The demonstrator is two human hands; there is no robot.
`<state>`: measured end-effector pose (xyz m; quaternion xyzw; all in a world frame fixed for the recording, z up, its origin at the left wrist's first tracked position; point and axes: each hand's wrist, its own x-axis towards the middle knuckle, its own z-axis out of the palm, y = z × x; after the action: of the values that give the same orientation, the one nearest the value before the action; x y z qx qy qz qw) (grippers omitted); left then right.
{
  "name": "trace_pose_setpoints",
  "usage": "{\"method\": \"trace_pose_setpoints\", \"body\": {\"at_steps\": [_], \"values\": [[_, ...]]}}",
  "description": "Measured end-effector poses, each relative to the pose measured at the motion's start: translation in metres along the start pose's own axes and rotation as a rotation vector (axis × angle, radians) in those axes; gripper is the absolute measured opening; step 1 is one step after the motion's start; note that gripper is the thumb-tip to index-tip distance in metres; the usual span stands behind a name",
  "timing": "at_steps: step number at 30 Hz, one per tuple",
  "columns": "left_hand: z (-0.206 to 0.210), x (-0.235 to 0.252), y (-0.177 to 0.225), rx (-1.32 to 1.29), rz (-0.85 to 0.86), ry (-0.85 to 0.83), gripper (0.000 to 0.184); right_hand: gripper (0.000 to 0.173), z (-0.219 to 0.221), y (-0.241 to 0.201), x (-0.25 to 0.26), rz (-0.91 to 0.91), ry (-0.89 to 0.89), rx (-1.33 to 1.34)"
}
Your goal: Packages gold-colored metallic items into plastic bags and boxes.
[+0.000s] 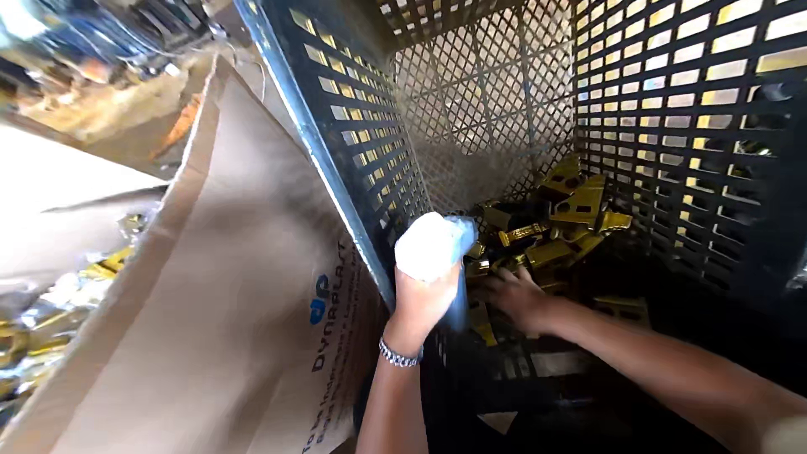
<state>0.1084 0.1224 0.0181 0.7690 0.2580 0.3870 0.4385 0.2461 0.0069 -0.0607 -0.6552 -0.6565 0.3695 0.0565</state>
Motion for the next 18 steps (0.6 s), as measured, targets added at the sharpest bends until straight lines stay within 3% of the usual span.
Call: {"method": "trace_pose_setpoints", "body": {"at_steps": [3, 5, 7, 9, 14, 18], "values": [[0.002, -0.002, -0.004, 0.072, 0.000, 0.044, 0.047, 0.067, -0.032, -0.003, 0.083, 0.115, -0.001, 0.035], [0.002, 0.000, -0.007, 0.091, 0.033, 0.070, 0.046, 0.079, -0.021, 0.012, 0.129, 0.198, 0.009, 0.046], [0.000, 0.000, -0.012, 0.104, 0.085, 0.061, 0.042, 0.080, -0.016, 0.012, 0.146, 0.255, -0.124, 0.004], [0.002, 0.000, -0.017, 0.134, 0.148, 0.053, 0.037, 0.071, -0.011, 0.011, 0.135, 0.179, -0.204, -0.076], [0.000, 0.006, -0.015, 0.198, 0.163, 0.033, 0.030, 0.044, 0.009, 0.020, 0.077, -0.081, -0.010, -0.047], [-0.006, -0.001, -0.010, 0.298, 0.117, 0.062, 0.036, 0.051, 0.006, -0.005, 0.000, -0.045, 0.023, -0.073]]}}
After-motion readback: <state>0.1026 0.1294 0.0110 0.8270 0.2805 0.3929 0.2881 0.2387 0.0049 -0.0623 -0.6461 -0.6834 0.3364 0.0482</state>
